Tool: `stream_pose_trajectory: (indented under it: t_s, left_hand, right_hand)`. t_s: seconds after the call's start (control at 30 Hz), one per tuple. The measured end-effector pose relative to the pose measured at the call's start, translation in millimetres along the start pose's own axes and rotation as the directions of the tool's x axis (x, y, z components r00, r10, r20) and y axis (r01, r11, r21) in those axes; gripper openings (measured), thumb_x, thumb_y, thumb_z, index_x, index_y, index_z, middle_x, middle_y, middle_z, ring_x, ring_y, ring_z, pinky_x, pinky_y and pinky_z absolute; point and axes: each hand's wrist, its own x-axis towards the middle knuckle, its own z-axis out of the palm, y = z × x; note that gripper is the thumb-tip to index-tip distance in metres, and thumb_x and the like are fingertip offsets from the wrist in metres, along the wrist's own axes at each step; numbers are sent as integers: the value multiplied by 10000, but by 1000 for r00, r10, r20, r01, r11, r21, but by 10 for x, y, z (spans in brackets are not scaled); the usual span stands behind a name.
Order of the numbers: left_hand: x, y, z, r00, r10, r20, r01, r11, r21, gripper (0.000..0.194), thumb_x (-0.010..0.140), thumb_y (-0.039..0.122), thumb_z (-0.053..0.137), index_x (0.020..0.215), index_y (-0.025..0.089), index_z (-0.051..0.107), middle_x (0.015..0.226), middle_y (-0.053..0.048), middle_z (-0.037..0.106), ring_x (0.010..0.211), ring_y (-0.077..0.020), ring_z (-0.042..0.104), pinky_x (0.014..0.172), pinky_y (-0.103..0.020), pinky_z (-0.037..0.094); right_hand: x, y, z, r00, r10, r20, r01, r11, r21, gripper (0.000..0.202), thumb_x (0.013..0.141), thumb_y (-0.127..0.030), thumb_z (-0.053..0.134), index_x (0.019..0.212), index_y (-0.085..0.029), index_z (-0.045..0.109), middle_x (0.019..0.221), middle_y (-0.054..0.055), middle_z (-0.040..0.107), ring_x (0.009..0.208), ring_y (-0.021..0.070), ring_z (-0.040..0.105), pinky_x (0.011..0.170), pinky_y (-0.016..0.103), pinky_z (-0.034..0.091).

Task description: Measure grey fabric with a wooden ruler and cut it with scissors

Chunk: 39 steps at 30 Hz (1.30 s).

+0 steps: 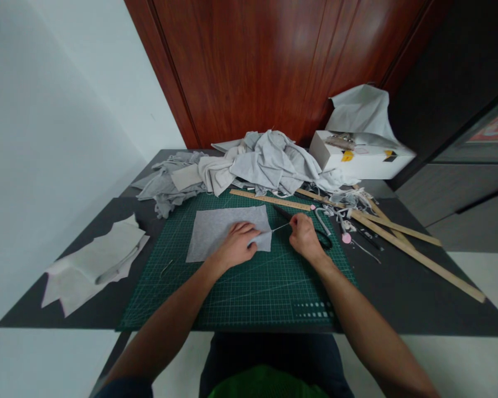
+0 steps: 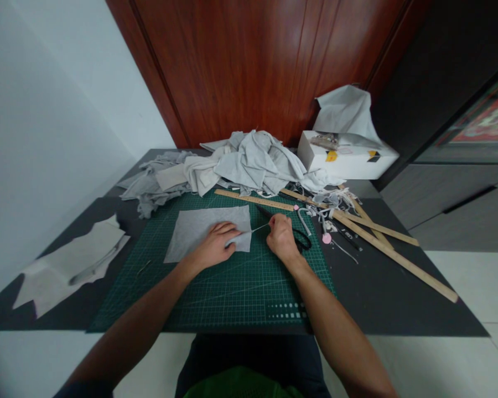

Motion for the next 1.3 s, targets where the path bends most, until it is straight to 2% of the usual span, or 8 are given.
stream_pose_trajectory:
  t_s: [0.17,0.37,0.5,0.67,0.8,0.9,1.1,1.3]
  left_hand:
    - [55,78,-37,996,-54,-67,55,998,13,191,940,305,653,1043,230,796,1302,-85,704,1350,-294,537,1201,-490,391]
    - [84,106,51,998,30,-62,-32,999,-35,306,1035,308,533,1273,251,717,1350,-66,691,1370,-261,524,1193,-467,396]
    - [59,85,85,994,-105,-40,106,993,45,350,1013,289,538,1322,244,695,1485,-98,613,1430,-317,474,1195,-534,371]
    - [40,102,53,975,-214,-63,219,971,99,349,996,295,557,1301,210,701,1445,-125,631,1363,-344,523,1165,-541,393]
    - [68,74,33,976,-207,-61,212,972,99,338,980,284,577,1274,193,716,1412,-127,647,1338,-337,534,1149,-510,420]
    - [114,23,7,986,-159,-56,162,985,53,301,968,250,579,1217,218,744,1338,-98,691,1306,-306,558,1145,-489,433]
    - [150,-12,28,996,-83,-43,83,997,-5,291,933,206,603,1165,266,769,1343,-55,706,1355,-277,551,1182,-493,421]
    - [115,-3,101,990,-99,-96,95,994,-45,280,935,200,621,1173,260,756,1380,-48,691,1381,-255,545,1199,-462,413]
  right_hand:
    - [-27,-52,29,997,-48,66,38,989,145,187,820,-53,492,874,-224,548,853,79,627,850,253,584,809,374,466]
    - [-53,-186,41,982,-165,89,135,951,278,105,937,-164,499,965,-226,580,915,67,666,851,231,614,821,362,498]
    - [-34,-76,-73,994,-106,20,104,992,65,169,867,-122,568,998,-199,642,1000,125,685,951,286,613,906,426,488]
    - [-108,87,-390,979,89,186,-9,920,-391,106,844,-116,616,928,-145,673,978,197,690,986,340,627,938,465,441]
    - [-183,106,-598,924,207,322,-38,887,-461,238,856,-207,699,1076,-124,662,1049,211,717,1020,340,676,919,427,468]
    - [-204,89,-656,880,258,399,-29,868,-496,294,850,-147,672,1140,-104,650,1085,235,729,1017,334,710,878,404,498]
    - [-100,-28,-751,825,313,471,-52,872,-487,257,731,-88,705,984,-127,719,1020,238,749,1000,349,733,805,389,531]
    - [-36,-99,-977,600,325,731,-437,898,-40,28,672,-184,611,656,-194,632,695,89,716,587,191,659,469,260,372]
